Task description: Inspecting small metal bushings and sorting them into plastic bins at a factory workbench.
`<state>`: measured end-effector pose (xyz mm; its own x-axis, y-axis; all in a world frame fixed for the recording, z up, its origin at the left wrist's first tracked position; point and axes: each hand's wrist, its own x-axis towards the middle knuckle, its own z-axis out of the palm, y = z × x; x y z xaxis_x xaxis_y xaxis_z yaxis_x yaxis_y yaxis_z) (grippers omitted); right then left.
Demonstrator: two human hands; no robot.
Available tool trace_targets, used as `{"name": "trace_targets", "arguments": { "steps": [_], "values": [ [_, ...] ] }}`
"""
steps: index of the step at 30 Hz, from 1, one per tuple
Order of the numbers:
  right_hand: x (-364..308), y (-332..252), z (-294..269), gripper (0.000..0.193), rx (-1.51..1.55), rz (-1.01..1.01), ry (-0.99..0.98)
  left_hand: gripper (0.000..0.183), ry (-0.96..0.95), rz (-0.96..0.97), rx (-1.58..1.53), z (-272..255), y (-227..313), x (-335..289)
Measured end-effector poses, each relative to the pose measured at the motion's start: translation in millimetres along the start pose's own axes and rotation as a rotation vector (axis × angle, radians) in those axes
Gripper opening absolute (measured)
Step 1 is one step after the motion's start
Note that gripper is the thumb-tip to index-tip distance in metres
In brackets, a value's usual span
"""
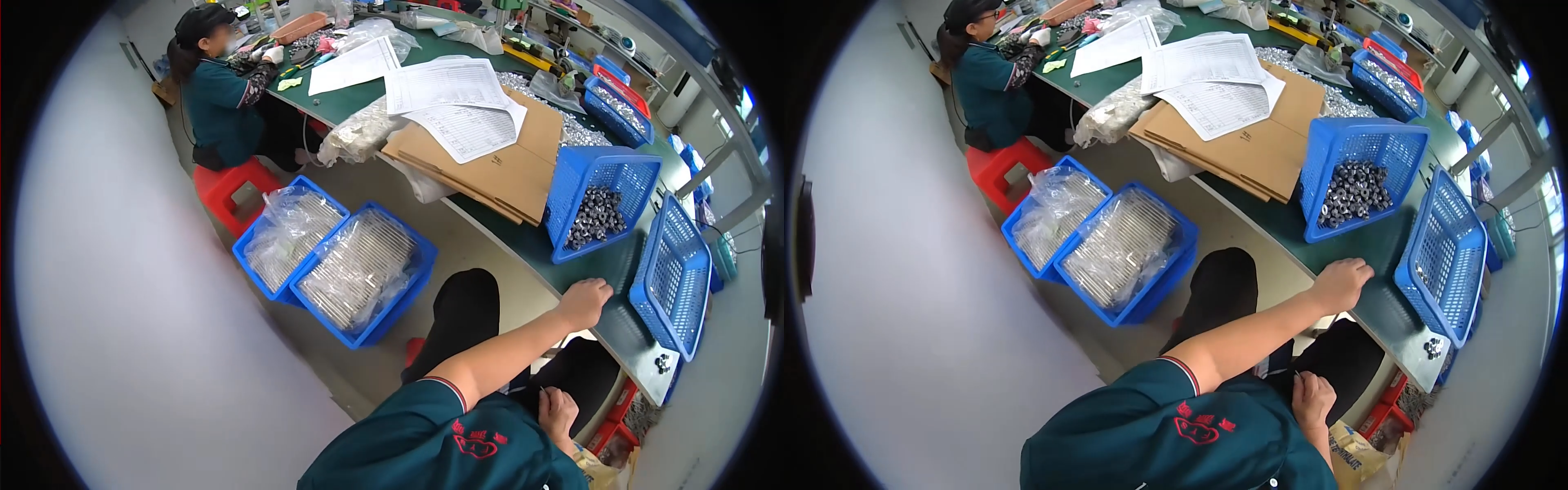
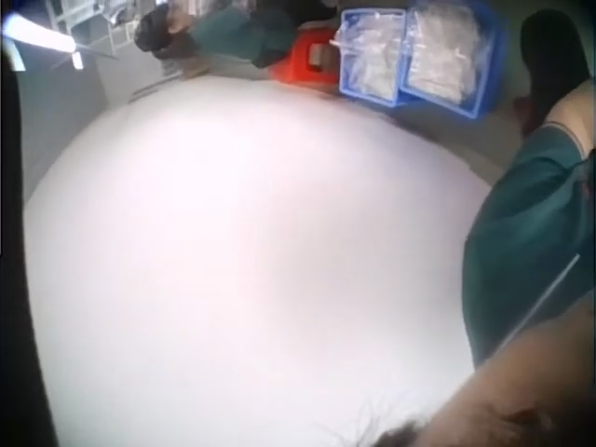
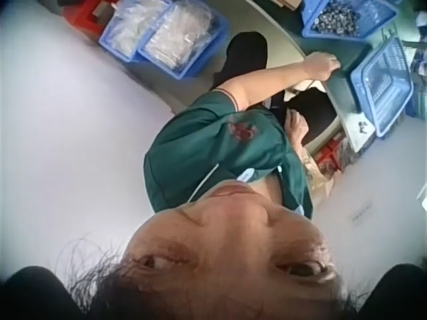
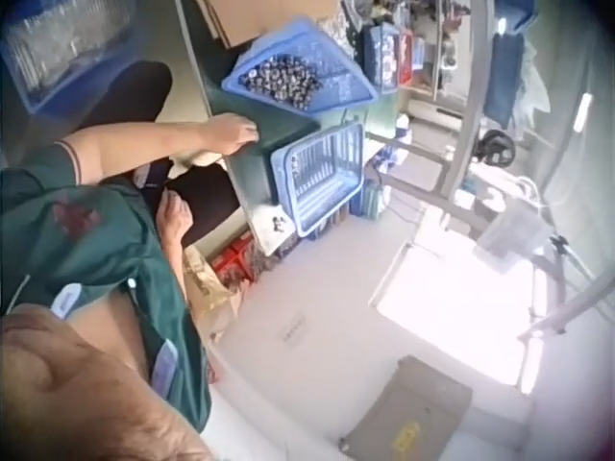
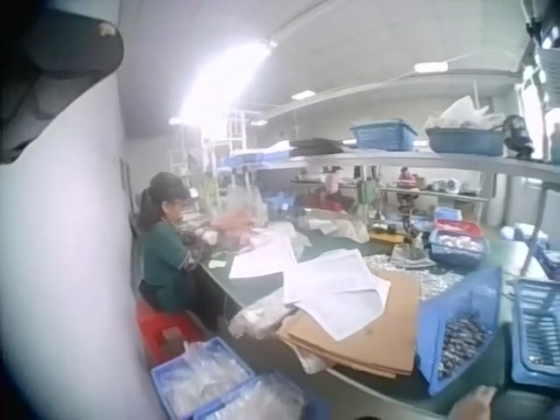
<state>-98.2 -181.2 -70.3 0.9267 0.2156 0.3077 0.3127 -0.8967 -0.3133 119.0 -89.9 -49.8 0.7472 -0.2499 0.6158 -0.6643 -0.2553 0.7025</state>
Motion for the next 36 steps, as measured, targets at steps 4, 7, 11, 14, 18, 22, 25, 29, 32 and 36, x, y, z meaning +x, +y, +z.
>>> {"name": "trace_targets", "arguments": {
  "steps": [4,7,11,14,18,22,25,29,32,36],
  "values": [
    [0,-8,-8,0.009,-0.048,-0.002,-0.027,0.01,-0.01,0.011,0.058,-2,-1,2],
    [3,-12,-8,0.01,-0.007,-0.038,-0.012,0.016,0.01,0.043,0.107,-6,-4,2],
    [3,-14,-7,0.011,0.048,-0.052,0.02,0.018,0.008,0.072,0.142,-7,-6,0],
    [0,-11,-10,0.012,0.039,-0.037,0.038,0.017,0.002,0.096,0.115,-2,1,4],
    [-2,-8,-2,0.012,0.073,0.027,0.053,0.016,-0.004,0.105,0.143,-7,-3,2],
    [-9,-1,3,0.012,0.079,0.137,0.064,0.014,-0.022,0.131,0.105,-12,-1,1],
    [-15,13,14,0.013,0.092,0.209,0.06,0.018,-0.008,0.129,0.05,-30,9,6],
    [-11,25,26,0.017,0.11,0.25,-0.001,0.012,0.204,0.204,0.442,-70,23,32],
    [-5,31,32,0.018,0.138,0.253,-0.049,0.005,0.108,0.199,0.771,-84,11,47],
    [1,42,42,0.02,0.186,0.29,-0.081,0.007,-0.113,0.152,1.013,-81,-8,48]
  ]
}}
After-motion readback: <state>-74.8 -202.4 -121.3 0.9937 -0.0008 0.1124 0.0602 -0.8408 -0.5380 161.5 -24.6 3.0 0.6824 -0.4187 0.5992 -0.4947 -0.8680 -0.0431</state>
